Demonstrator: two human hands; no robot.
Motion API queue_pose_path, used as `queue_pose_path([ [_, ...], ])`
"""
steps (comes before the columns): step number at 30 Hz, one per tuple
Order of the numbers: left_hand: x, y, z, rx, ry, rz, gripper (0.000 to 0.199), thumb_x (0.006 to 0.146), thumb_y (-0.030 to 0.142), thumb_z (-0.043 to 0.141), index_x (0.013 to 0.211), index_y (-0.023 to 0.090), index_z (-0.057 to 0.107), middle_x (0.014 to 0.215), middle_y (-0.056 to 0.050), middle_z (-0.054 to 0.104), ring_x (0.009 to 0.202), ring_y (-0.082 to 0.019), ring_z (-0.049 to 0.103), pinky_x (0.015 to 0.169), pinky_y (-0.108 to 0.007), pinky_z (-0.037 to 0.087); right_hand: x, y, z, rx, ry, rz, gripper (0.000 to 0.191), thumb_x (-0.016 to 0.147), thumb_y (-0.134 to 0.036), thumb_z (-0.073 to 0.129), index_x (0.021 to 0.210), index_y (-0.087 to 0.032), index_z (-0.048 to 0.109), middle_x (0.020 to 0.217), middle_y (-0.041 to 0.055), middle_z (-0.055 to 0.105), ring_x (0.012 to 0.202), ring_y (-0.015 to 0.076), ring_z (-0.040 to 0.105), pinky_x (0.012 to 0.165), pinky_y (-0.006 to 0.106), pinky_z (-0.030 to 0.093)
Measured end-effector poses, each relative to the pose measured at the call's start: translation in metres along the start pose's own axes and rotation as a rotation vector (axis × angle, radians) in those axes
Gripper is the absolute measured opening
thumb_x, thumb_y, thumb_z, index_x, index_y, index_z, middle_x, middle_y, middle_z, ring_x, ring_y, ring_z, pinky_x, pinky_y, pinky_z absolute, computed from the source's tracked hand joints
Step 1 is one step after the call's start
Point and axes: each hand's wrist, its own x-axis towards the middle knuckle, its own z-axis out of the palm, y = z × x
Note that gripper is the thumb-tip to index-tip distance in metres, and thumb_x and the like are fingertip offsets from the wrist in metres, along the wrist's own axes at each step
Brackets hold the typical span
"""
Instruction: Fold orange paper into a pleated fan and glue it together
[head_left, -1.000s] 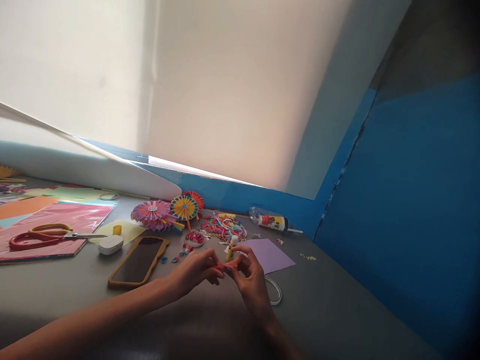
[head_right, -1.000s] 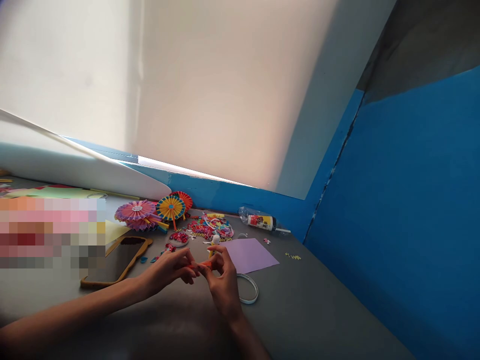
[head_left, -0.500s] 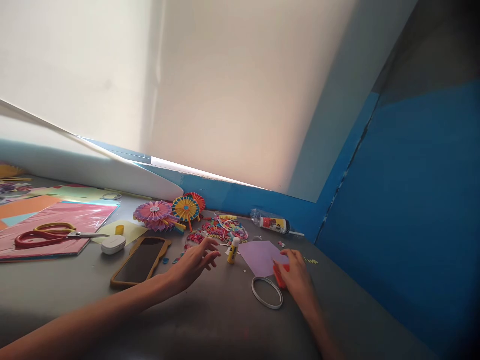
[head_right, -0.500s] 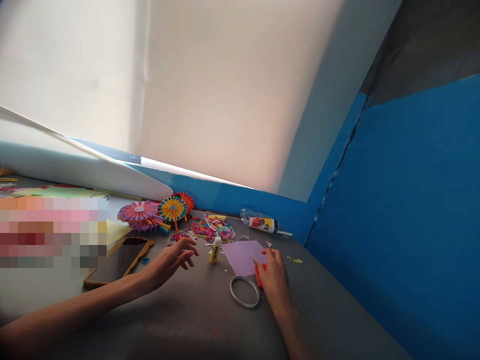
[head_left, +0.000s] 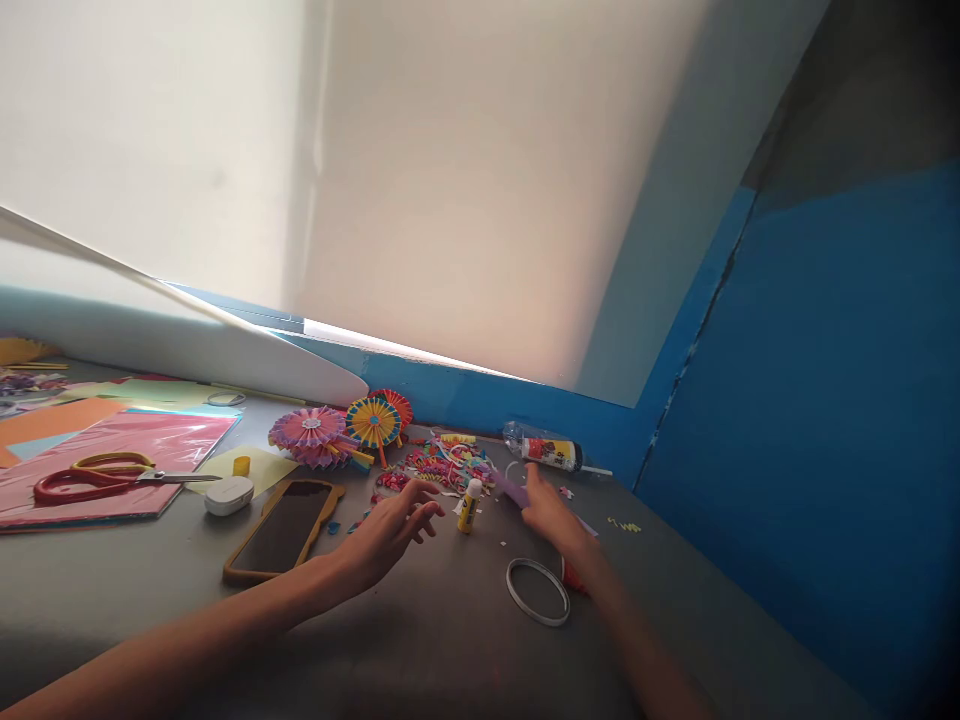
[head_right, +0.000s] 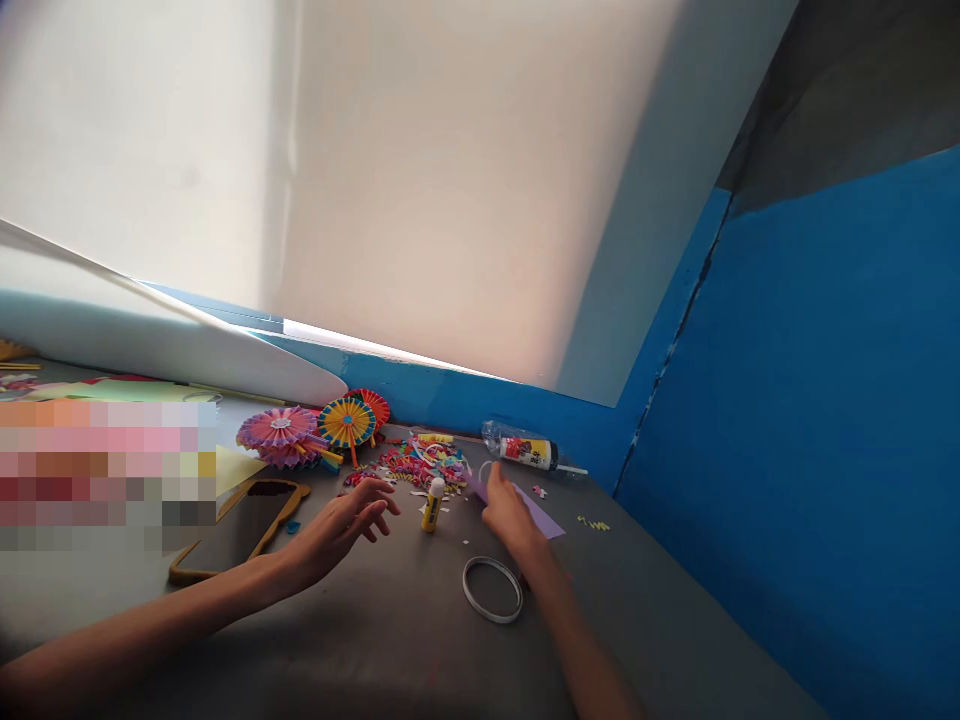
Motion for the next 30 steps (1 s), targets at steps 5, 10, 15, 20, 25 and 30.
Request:
queue_pose_path([
  [5,0.002,-0.003,0.003,-0.227,0.021,-0.012,0.034,0.095,0.048,0.042,0.112,0.019,0.05,0.105,-0.01,0.065,0.087,-0.021,0.067,0.074,-0.035,0.057,-0.008,-0.001,-0.055,0.037,0.25,0.021,0.058,0.085,-0.011,0.042,0.14,-0.011,0.025,0.118,0.0213,0.06,0.071,0.0209,0.065,0.053,0.026,0.042],
  [10,0.003,0.0,0.001,-0.511,-0.063,-0.029,0.042,0.089,0.039,0.06,0.126,0.022,0.05,0.125,-0.012,0.06,0.113,-0.026,0.06,0.094,-0.042,0.051,-0.044,-0.04,-0.073,0.007,0.668,-0.179,0.053,0.088,-0.016,0.042,0.139,-0.02,0.031,0.113,0.0141,0.064,0.076,0.0261,0.064,0.055,0.031,0.046],
  [15,0.004,0.0,-0.005,-0.693,-0.102,-0.04,0.066,0.082,0.032,0.072,0.139,0.034,0.04,0.147,-0.008,0.042,0.136,-0.029,0.036,0.106,-0.047,0.039,-0.089,-0.085,-0.064,0.5,0.486,-0.496,0.047,0.09,-0.028,0.051,0.135,-0.027,0.038,0.121,0.0104,0.059,0.101,0.0258,0.063,0.074,0.035,0.057],
  [20,0.005,0.013,-0.014,-0.871,-0.006,0.023,0.063,0.083,0.046,0.067,0.138,0.029,0.042,0.146,-0.012,0.041,0.133,-0.035,0.039,0.101,-0.048,0.041,-0.106,-0.107,-0.041,1.078,0.011,-0.538,0.038,0.088,-0.033,0.059,0.124,-0.032,0.043,0.122,0.0048,0.057,0.105,0.0219,0.062,0.082,0.036,0.057],
  [25,0.007,0.023,-0.021,-0.912,0.118,-0.115,0.052,0.087,0.047,0.061,0.129,0.018,0.05,0.121,-0.014,0.062,0.103,-0.029,0.062,0.081,-0.035,0.051,-0.093,-0.105,-0.008,1.358,-0.164,-0.456,0.041,0.083,-0.036,0.063,0.12,-0.029,0.046,0.113,0.0054,0.06,0.103,0.0231,0.063,0.082,0.036,0.056],
  [30,0.006,0.023,-0.026,-0.808,0.225,-0.242,0.048,0.078,0.042,0.072,0.115,0.015,0.058,0.105,-0.011,0.069,0.086,-0.023,0.066,0.07,-0.028,0.052,-0.077,-0.094,0.018,1.195,-0.078,-0.41,0.049,0.077,-0.037,0.071,0.12,-0.025,0.049,0.099,0.0049,0.063,0.093,0.0224,0.063,0.08,0.036,0.053],
])
